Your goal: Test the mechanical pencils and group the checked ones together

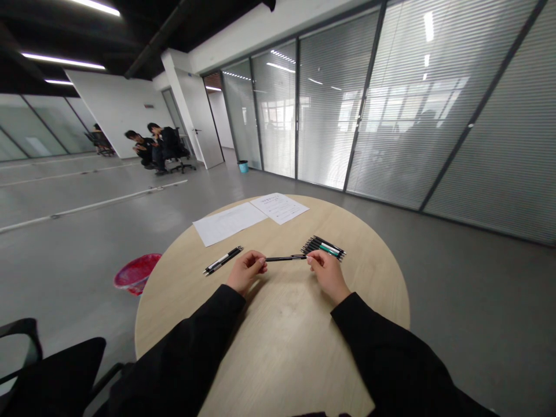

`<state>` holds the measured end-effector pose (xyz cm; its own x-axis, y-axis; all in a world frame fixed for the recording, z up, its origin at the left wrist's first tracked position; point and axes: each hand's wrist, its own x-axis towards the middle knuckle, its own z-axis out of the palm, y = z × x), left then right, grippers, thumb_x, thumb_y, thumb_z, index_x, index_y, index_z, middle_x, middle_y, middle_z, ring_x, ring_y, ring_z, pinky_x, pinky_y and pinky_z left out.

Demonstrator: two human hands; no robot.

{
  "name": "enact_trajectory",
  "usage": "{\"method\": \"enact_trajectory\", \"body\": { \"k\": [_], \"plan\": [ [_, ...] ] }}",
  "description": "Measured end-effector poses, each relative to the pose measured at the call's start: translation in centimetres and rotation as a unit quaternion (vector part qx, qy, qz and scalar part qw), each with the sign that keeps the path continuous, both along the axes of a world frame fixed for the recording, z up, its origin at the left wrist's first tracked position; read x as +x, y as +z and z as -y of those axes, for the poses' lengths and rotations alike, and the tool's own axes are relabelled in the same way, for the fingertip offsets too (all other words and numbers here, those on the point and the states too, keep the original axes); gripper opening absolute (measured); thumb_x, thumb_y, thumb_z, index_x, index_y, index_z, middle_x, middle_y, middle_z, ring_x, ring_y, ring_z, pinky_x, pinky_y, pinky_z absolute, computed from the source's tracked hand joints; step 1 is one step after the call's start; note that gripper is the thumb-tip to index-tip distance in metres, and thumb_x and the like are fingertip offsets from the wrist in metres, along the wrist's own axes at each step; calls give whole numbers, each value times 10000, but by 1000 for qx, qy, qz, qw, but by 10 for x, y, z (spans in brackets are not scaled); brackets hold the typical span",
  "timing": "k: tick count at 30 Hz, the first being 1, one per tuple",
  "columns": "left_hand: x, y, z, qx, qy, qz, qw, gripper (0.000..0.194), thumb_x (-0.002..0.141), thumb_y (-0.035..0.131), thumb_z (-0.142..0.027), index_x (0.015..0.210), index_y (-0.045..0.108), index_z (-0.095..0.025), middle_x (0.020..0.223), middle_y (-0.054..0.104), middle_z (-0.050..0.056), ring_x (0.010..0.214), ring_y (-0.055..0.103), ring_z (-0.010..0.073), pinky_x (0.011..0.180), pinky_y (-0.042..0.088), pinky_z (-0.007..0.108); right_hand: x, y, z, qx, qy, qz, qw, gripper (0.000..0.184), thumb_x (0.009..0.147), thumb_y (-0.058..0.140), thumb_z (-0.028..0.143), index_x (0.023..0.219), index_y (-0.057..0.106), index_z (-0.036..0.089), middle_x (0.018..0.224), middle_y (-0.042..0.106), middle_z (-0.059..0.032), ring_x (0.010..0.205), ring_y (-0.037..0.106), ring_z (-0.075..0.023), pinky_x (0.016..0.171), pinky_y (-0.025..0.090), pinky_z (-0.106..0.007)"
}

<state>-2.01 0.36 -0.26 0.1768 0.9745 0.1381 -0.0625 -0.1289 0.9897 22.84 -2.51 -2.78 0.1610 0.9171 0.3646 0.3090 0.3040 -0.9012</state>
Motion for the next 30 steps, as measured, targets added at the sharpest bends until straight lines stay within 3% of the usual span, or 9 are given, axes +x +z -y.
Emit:
{"method": "enact_trajectory", "body": {
  "k": [22,30],
  "plan": [
    [0,2,1,-11,2,10,1000,371,665,808,-445,766,606,-151,619,629,-12,570,593,116,591,468,254,-1,7,5,-2,7,8,1000,220,871,539,379,813,629,188,677,616,-8,603,581,-156,595,437,-268],
    [-2,-4,-1,-17,3,19,1000,362,671,810,-428,779,609,-148,633,634,-13,592,597,112,621,481,258,-1,6,5,-1,13,17,1000,246,880,528,404,778,601,191,636,587,3,590,561,-153,585,431,-261]
  ]
}}
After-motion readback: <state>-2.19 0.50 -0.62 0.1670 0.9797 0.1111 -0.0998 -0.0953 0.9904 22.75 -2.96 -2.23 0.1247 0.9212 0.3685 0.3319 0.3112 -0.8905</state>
